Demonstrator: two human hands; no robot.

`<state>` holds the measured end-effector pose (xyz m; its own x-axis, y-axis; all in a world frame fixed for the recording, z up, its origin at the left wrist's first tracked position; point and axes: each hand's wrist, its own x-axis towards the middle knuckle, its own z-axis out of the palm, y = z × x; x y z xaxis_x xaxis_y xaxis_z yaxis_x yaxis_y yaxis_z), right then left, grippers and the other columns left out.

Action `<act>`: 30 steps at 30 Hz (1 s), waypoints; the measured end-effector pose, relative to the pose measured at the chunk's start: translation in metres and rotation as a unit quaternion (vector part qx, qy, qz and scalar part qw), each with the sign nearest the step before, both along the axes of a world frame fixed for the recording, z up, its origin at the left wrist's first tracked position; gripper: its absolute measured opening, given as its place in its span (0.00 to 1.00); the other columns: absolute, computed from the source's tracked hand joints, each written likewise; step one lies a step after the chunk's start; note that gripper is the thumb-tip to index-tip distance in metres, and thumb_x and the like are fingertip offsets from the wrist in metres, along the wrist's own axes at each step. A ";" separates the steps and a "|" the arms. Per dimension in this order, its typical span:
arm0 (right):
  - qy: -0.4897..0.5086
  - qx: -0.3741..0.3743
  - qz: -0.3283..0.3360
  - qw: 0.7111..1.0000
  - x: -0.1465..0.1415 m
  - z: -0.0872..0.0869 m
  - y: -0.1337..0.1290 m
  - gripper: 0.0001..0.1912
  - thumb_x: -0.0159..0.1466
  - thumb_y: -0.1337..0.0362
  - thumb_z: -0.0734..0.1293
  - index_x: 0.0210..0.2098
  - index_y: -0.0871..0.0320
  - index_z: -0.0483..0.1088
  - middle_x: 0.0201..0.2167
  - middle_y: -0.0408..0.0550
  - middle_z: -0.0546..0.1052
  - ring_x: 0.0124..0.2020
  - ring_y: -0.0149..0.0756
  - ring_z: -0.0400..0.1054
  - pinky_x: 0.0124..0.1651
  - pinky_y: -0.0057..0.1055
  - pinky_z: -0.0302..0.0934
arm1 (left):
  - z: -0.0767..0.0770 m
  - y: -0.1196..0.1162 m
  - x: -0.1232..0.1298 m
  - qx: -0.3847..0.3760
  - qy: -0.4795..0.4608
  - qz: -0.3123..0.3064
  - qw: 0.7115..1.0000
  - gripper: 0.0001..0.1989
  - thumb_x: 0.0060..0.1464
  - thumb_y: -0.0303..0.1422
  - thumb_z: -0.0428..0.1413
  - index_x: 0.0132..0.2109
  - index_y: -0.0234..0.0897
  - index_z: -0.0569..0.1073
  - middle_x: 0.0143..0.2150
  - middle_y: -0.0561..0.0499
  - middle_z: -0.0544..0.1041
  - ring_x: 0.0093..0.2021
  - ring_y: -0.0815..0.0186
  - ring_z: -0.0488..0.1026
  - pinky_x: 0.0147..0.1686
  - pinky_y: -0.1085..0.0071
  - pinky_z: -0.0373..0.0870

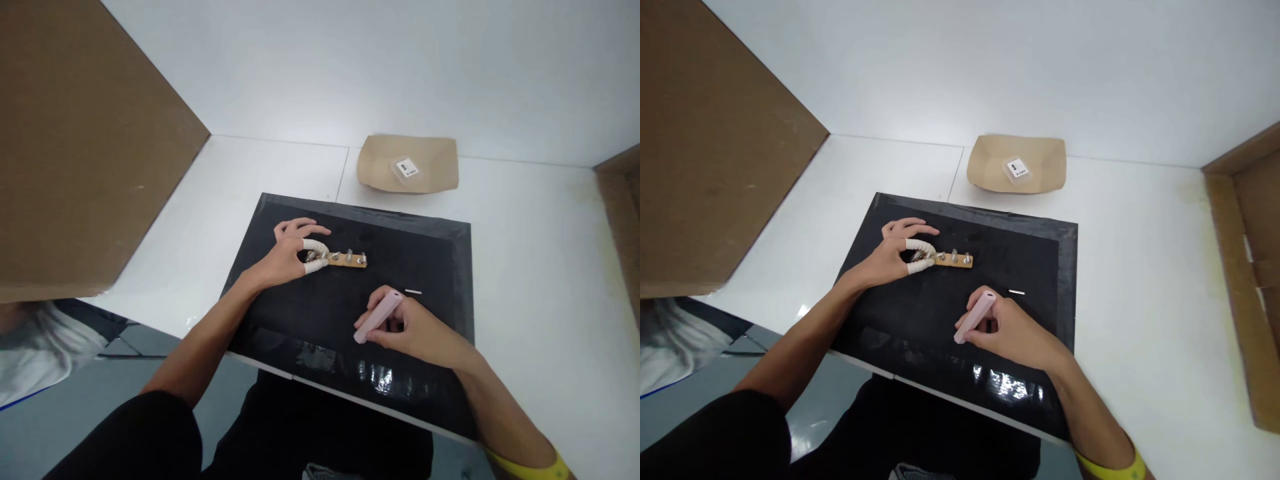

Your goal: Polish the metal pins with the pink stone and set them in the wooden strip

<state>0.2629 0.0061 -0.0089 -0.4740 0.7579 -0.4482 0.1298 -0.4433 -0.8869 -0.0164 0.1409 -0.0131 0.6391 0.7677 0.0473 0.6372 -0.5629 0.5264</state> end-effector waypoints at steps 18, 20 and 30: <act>-0.020 0.022 -0.012 1.000 -0.002 -0.005 -0.001 0.21 0.64 0.57 0.75 0.47 0.55 0.63 0.46 0.54 0.86 0.43 0.40 0.83 0.40 0.33 0.74 | 0.011 -0.002 0.000 0.097 0.001 -0.033 0.995 0.03 0.65 0.32 0.64 0.41 0.46 0.83 0.63 0.51 0.82 0.70 0.51 0.69 0.68 0.44 0.47; -0.025 0.021 -0.012 0.999 -0.002 -0.005 -0.001 0.21 0.65 0.55 0.76 0.48 0.55 0.63 0.46 0.53 0.86 0.42 0.39 0.83 0.40 0.33 0.73 | 0.018 -0.010 -0.005 0.097 -0.014 -0.011 0.995 0.03 0.66 0.33 0.64 0.42 0.46 0.83 0.62 0.51 0.82 0.69 0.52 0.69 0.68 0.45 0.49; -0.058 0.009 -0.009 0.998 0.000 -0.005 -0.004 0.24 0.65 0.51 0.76 0.50 0.55 0.63 0.48 0.53 0.85 0.40 0.36 0.80 0.36 0.30 0.69 | -0.005 -0.095 -0.021 0.119 -0.078 0.081 0.986 0.01 0.66 0.35 0.66 0.42 0.46 0.83 0.58 0.49 0.84 0.65 0.51 0.72 0.61 0.48 0.54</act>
